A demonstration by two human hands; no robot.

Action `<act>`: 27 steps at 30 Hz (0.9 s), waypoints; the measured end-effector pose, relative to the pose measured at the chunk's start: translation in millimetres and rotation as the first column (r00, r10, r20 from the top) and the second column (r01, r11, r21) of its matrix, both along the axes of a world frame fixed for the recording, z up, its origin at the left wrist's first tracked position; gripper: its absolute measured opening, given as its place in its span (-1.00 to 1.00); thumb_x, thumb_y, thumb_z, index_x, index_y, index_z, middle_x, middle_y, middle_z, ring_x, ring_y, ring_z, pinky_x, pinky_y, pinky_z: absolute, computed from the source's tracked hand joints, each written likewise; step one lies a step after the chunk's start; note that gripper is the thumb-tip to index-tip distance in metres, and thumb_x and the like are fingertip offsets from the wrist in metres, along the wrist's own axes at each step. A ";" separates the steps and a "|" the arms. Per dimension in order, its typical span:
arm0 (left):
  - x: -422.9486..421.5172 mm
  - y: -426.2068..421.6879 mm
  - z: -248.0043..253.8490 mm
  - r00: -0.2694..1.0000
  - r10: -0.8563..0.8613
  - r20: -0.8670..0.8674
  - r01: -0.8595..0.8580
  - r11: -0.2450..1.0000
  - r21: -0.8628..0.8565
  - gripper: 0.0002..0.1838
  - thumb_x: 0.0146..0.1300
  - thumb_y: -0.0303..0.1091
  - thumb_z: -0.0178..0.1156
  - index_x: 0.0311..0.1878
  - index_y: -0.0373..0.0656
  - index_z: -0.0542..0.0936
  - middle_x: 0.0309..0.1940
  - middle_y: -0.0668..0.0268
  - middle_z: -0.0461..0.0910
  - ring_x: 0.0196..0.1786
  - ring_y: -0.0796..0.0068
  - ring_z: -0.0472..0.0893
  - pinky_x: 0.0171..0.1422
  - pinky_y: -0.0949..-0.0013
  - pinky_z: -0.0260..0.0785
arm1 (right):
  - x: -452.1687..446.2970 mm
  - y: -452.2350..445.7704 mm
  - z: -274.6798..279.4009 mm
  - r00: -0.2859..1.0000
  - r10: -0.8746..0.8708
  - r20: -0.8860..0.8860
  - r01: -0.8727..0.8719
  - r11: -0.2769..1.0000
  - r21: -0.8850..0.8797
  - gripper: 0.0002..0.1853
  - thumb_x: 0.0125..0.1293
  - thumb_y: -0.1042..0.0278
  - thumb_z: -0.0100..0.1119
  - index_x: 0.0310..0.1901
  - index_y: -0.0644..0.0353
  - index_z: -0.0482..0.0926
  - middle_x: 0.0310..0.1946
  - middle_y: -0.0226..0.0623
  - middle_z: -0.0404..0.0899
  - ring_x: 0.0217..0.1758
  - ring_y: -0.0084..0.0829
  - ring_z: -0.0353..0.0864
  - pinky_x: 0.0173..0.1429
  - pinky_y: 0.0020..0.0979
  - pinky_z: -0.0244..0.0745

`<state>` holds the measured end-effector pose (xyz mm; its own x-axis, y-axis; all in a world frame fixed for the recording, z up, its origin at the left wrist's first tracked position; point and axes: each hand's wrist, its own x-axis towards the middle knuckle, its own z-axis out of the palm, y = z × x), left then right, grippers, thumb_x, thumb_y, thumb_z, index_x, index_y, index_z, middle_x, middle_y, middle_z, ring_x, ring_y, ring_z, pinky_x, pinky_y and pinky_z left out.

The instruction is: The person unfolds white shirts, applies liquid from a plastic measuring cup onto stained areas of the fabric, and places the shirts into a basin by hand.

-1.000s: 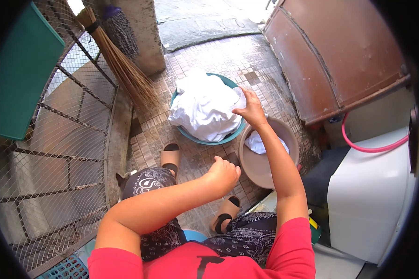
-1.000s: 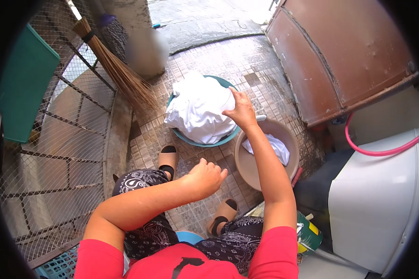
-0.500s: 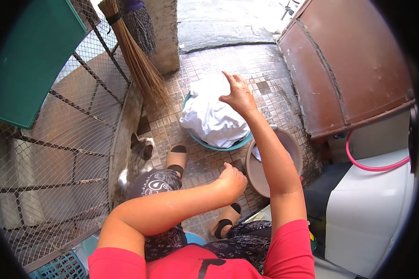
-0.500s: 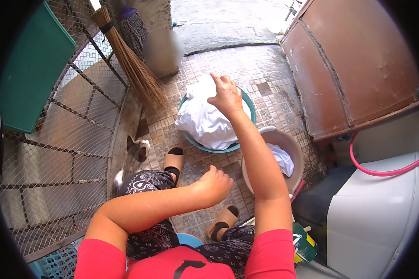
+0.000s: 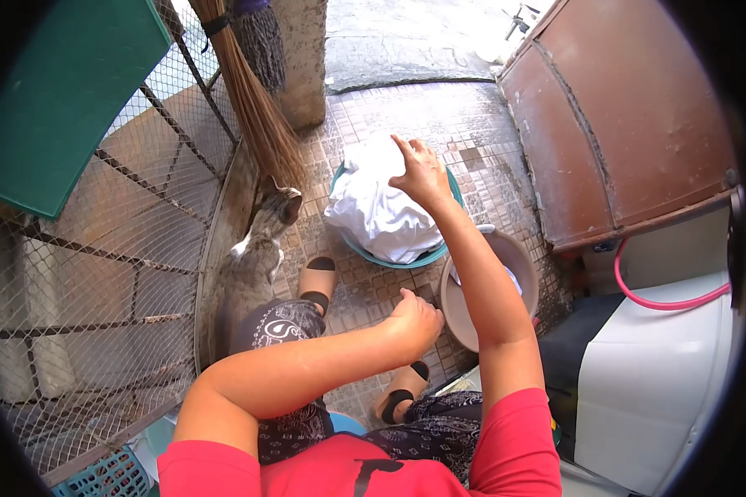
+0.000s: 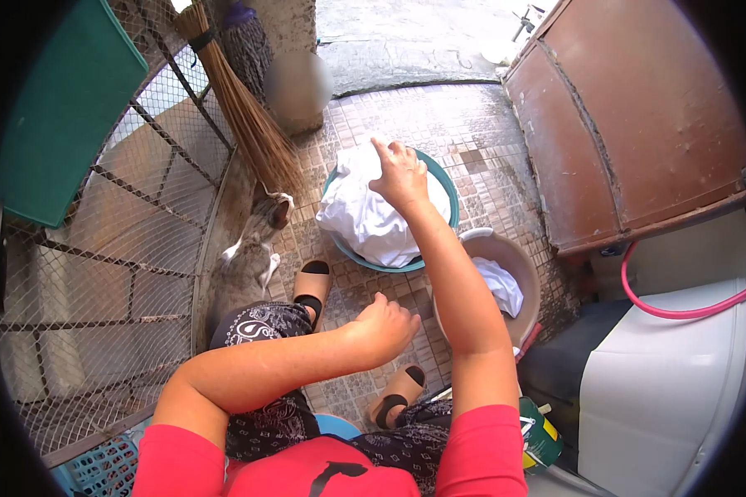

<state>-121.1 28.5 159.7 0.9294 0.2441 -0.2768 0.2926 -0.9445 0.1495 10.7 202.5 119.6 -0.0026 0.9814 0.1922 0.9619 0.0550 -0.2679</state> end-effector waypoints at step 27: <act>-6.1 7.6 5.3 0.999 -0.020 -0.025 0.021 0.999 0.031 -0.47 0.18 -0.34 0.07 0.26 -0.20 0.35 -0.21 0.17 0.53 -0.12 0.23 0.53 0.15 -0.03 0.28 | 109.5 26.1 17.5 0.842 -0.527 0.112 0.539 0.828 -0.156 -0.09 -0.15 0.15 0.42 0.33 -0.27 0.21 0.28 -0.26 0.22 0.34 -0.18 0.22 0.24 0.01 0.28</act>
<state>-127.2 36.1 165.0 0.9273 0.2337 -0.2924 0.2761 -0.9545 0.1126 120.2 228.6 137.1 0.5249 0.8504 0.0349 0.8425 -0.5133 -0.1636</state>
